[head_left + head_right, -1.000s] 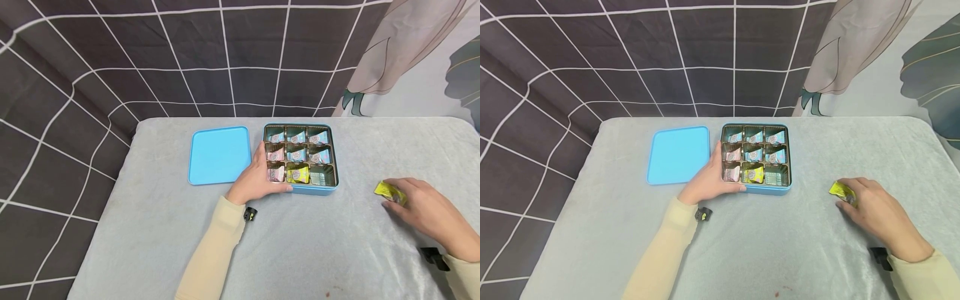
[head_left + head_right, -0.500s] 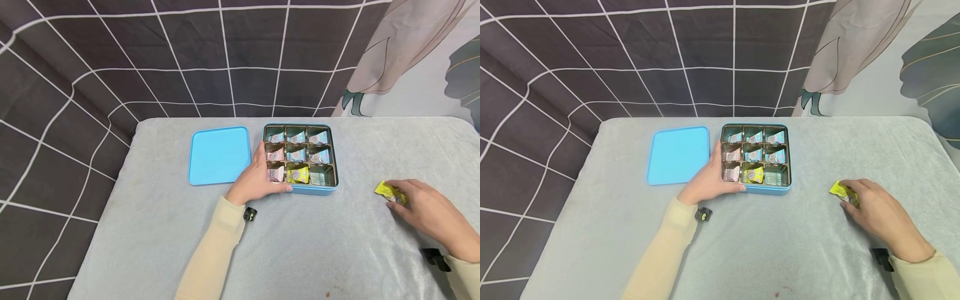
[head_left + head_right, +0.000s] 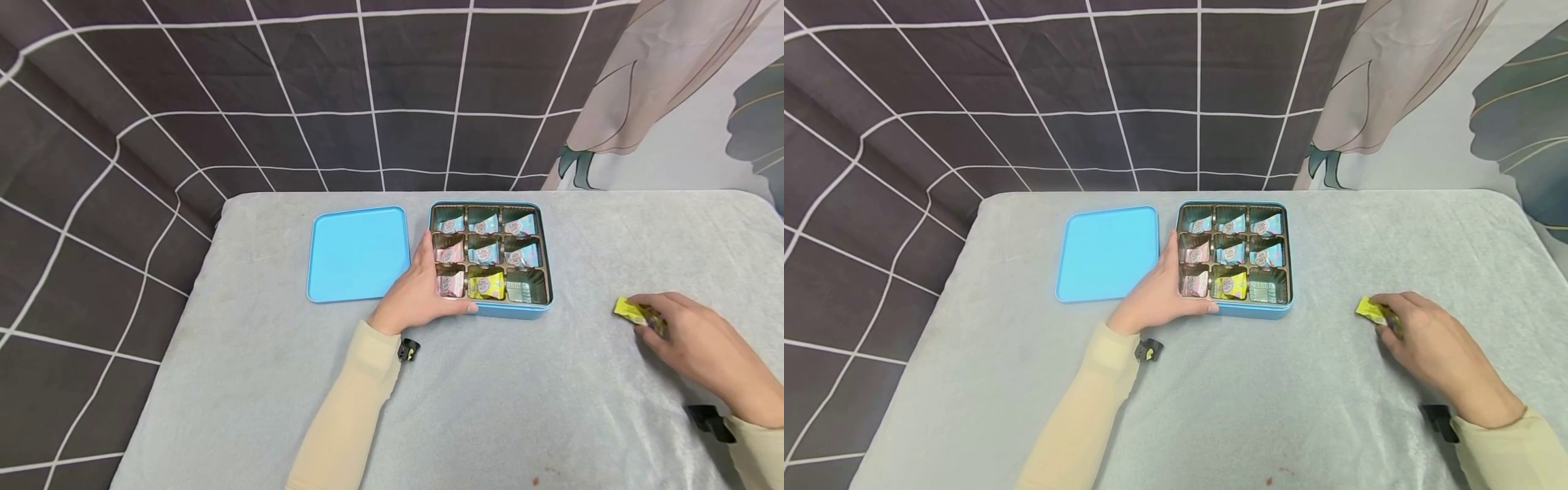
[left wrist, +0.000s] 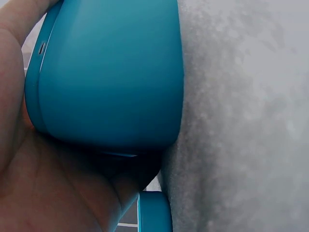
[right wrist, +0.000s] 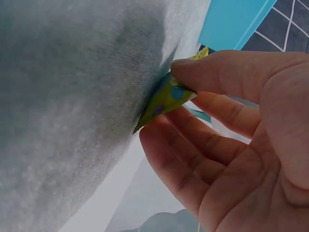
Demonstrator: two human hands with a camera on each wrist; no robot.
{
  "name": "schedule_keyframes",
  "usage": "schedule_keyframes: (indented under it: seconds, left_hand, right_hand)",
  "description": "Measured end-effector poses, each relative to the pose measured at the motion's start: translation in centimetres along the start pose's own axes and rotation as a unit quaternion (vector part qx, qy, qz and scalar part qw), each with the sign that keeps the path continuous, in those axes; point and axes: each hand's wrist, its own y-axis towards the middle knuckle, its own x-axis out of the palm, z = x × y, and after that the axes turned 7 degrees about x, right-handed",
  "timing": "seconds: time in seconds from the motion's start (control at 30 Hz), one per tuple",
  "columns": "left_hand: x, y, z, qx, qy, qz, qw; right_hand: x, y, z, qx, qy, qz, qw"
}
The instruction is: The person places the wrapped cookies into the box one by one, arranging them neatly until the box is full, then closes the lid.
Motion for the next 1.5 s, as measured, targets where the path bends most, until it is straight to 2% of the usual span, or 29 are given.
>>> schedule_keyframes:
  seconds: [0.33, 0.57, 0.9, 1.13, 1.5]
  left_hand:
    - [0.0, -0.1, 0.1, -0.003, -0.002, -0.002, 1.0000]
    - [0.0, 0.0, 0.0, 0.002, -0.004, 0.004, 1.0000]
    - [-0.1, 0.1, 0.0, 0.000, 0.000, 0.001, 1.0000]
    - [0.0, 0.1, -0.1, 0.003, 0.000, 0.004, 1.0000]
    - [0.1, 0.1, -0.1, 0.006, -0.003, 0.005, 1.0000]
  right_hand:
    - [-0.5, 0.2, -0.4, -0.004, -0.004, 0.004, 1.0000]
    - [-0.9, 0.2, -0.6, -0.022, 0.012, 0.037, 0.9990]
    - [-1.1, 0.3, -0.7, -0.032, 0.022, 0.063, 0.9973]
    - [-1.3, 0.4, -0.8, -0.023, 0.029, 0.065, 0.9972]
    - [-1.0, 0.2, -0.9, -0.064, 0.052, 0.153, 0.9848]
